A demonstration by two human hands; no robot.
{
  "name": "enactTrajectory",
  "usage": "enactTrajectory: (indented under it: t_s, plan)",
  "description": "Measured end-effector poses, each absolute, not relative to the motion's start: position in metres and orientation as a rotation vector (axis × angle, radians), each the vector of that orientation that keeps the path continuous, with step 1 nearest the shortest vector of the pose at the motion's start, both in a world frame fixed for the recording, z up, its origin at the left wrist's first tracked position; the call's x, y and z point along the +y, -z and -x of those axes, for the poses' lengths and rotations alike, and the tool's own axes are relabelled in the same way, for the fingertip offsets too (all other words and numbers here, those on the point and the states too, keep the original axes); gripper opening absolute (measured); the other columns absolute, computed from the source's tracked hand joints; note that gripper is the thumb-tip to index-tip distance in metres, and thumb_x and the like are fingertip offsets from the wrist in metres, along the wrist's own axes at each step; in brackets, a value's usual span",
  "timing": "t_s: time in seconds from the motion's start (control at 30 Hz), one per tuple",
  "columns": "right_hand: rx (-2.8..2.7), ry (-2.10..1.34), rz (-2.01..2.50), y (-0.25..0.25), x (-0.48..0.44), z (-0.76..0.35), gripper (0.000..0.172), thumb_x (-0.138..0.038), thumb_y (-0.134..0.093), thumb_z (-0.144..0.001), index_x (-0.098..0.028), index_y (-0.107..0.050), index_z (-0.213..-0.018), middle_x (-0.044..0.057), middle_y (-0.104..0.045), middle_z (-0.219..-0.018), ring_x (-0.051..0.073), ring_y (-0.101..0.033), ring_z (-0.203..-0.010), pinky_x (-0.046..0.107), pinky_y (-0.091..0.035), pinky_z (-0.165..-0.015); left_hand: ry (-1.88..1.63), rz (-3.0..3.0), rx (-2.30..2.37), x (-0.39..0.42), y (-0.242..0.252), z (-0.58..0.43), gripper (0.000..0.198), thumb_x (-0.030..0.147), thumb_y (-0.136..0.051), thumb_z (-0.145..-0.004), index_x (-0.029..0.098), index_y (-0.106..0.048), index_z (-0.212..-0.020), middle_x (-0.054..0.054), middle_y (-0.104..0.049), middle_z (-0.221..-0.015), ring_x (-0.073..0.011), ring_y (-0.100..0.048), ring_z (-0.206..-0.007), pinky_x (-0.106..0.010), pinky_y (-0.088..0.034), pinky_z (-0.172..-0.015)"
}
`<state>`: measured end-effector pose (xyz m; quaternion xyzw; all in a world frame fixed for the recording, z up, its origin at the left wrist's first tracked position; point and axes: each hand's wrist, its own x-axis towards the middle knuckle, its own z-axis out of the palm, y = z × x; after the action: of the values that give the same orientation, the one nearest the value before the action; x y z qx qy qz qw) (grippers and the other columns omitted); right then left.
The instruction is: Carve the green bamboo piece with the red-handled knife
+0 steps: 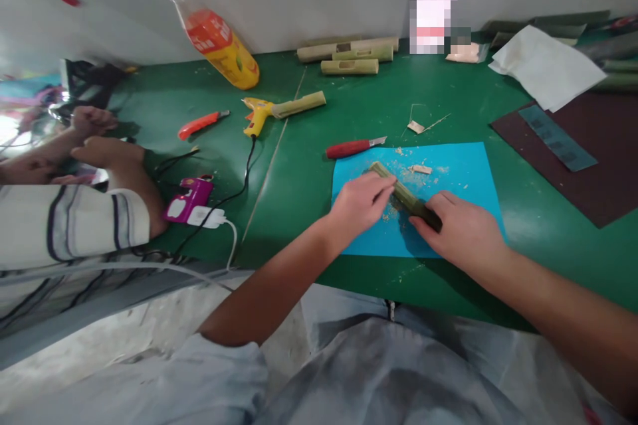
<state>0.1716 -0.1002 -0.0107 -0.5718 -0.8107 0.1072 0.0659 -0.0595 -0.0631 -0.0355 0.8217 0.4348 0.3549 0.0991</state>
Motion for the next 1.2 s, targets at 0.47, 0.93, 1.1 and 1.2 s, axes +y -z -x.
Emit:
enactTrajectory:
  t_s: [0.47, 0.93, 1.1, 1.2]
  plan:
    - [-2.465, -0.322, 1.736, 0.013, -0.102, -0.172, 0.029, -0.047, -0.066, -0.099, -0.019, -0.069, -0.093, 0.008, -0.075, -0.098, 0.026, -0.071, -0.082, 0.036, -0.031, -0.06, -1.07, -2.467, 1.255, -0.063, 0.039, 0.065, 0.02, 0.021, -0.062, -0.105, 0.016, -0.078, -0.116, -0.006, -0.081, -0.093, -0.0157, -0.077, -0.084, -0.027, -0.064, -0.079]
    - [-2.448, -0.29, 1.708, 0.016, -0.101, -0.172, 0.03, -0.047, -0.066, -0.099, -0.019, -0.069, -0.091, 0.008, -0.073, -0.096, 0.024, -0.069, -0.08, 0.035, -0.03, -0.06, -1.043, -2.456, 1.386, -0.065, 0.041, 0.062, 0.025, 0.025, -0.056, -0.108, 0.015, -0.078, -0.116, -0.009, -0.081, -0.098, -0.0185, -0.077, -0.091, -0.032, -0.065, -0.085]
    - [-2.453, -0.286, 1.689, 0.017, -0.101, -0.172, 0.029, -0.047, -0.067, -0.098, -0.019, -0.069, -0.09, 0.008, -0.073, -0.094, 0.024, -0.068, -0.078, 0.035, -0.029, -0.059, -0.955, -2.532, 1.226, -0.072, 0.037, 0.059, 0.025, 0.023, -0.056, -0.108, 0.015, -0.077, -0.118, -0.007, -0.082, -0.096, -0.0176, -0.078, -0.087, -0.03, -0.065, -0.079]
    - [-2.434, -0.3, 1.697, 0.017, -0.1, -0.171, 0.03, -0.047, -0.066, -0.099, -0.018, -0.07, -0.091, 0.008, -0.074, -0.096, 0.024, -0.069, -0.079, 0.035, -0.029, -0.059, -1.076, -2.506, 1.302, -0.068, 0.036, 0.062, 0.02, 0.02, -0.061, -0.105, 0.013, -0.079, -0.112, -0.009, -0.082, -0.096, -0.0183, -0.078, -0.087, -0.03, -0.066, -0.081]
